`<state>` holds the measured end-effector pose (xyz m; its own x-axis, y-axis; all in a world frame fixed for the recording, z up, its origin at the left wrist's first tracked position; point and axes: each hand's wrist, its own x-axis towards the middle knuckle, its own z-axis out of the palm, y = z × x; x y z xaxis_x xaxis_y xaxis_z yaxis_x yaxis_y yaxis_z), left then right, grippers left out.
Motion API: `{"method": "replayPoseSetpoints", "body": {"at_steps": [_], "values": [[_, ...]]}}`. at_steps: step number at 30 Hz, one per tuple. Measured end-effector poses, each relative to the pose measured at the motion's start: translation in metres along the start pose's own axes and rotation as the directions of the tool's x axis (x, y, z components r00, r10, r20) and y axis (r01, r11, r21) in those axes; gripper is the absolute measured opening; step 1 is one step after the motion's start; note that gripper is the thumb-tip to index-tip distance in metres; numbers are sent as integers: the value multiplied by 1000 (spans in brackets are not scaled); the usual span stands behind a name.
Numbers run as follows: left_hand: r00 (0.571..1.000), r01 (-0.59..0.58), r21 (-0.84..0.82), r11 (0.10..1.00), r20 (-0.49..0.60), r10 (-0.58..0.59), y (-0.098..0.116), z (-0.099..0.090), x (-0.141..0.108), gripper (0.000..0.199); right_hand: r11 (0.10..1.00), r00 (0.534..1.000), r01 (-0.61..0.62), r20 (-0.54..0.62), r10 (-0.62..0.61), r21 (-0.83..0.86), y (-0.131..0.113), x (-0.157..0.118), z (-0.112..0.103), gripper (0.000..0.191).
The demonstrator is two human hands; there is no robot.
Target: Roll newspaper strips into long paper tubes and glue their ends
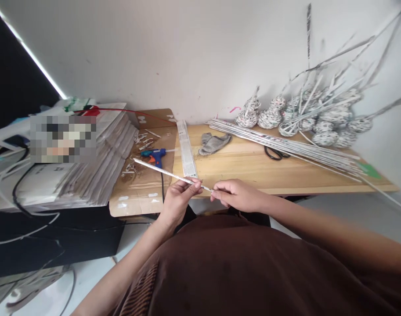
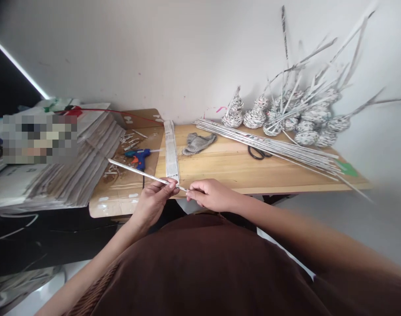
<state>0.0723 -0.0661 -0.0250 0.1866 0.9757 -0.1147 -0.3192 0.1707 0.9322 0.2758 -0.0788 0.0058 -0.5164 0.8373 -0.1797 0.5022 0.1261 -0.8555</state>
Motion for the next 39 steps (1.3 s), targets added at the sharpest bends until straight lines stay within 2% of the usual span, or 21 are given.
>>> {"method": "replayPoseSetpoints", "body": {"at_steps": [3, 5, 7, 9, 11, 13, 15, 17, 18, 20, 22, 23, 25, 28, 31, 33, 35, 37, 38, 39], "values": [[999, -5, 47, 999, 46, 3, -3, 3, 1, 22, 997, 996, 15, -86, -22, -77, -2, 2, 6, 38], [997, -12, 64, 998, 74, 7, -6, 3, 2, 22, 999, 996, 9, -88, -12, -31, 0, 2, 6, 38], [996, -27, 68, 997, 84, 21, -8, 2, 3, 22, 989, 1000, -29, 5, 29, 147, 4, 1, 4, 40], [996, -35, 65, 997, 88, 30, -9, 2, 5, 22, 936, 988, -102, 146, 55, 336, 8, 1, 1, 43], [995, -25, 57, 998, 95, 20, -8, 4, 7, 22, 911, 974, -146, 216, 64, 386, 11, 1, -3, 45], [996, 2, 34, 999, 91, -5, -8, 7, 9, 23, 953, 983, -119, 165, 75, 277, 12, 1, -4, 45], [996, 35, 14, 999, 78, -36, -7, 10, 12, 25, 998, 999, -34, 5, 34, 44, 11, 2, -5, 41], [995, 54, 26, 998, 81, -56, -6, 11, 16, 26, 987, 991, 24, -128, -45, -159, 10, 3, -5, 40], [994, 53, 41, 998, 90, -56, -6, 12, 18, 26, 984, 989, 30, -136, -54, -173, 11, 4, -6, 41], [993, 31, 68, 997, 112, -39, -5, 11, 22, 25, 1000, 1000, -10, -24, 10, 4, 13, 4, -10, 45], [993, 9, 70, 997, 118, -18, -4, 10, 27, 24, 966, 987, -107, 146, 74, 235, 17, 4, -15, 51], [994, 4, 64, 998, 108, -11, -4, 10, 30, 23, 951, 980, -135, 176, 89, 277, 18, 4, -18, 51], [997, 2, 51, 999, 73, -6, -3, 11, 34, 23, 980, 993, -103, 79, 90, 169, 21, 4, -21, 47], [995, 20, 71, 997, 91, -26, -4, 16, 40, 24, 979, 991, -8, -134, -20, -205, 21, 7, -20, 37], [984, 17, 146, 989, 173, -42, -6, 21, 43, 24, 917, 973, 43, -190, -128, -395, 20, 11, -18, 35], [982, -10, 193, 981, 188, -27, -6, 22, 45, 23, 946, 979, 34, -180, -97, -323, 21, 12, -20, 40], [984, -19, 210, 978, 180, -20, -7, 21, 46, 22, 997, 999, -23, -38, 20, -67, 23, 11, -26, 49], [986, 4, 188, 982, 161, -35, -7, 21, 47, 21, 977, 987, -116, 129, 94, 181, 25, 10, -30, 55], [988, 25, 167, 986, 147, -50, -8, 21, 47, 21, 962, 982, -142, 154, 108, 232, 25, 10, -32, 54], [988, 49, 148, 988, 137, -69, -8, 21, 47, 22, 963, 986, -139, 127, 112, 230, 24, 9, -32, 52]]}}
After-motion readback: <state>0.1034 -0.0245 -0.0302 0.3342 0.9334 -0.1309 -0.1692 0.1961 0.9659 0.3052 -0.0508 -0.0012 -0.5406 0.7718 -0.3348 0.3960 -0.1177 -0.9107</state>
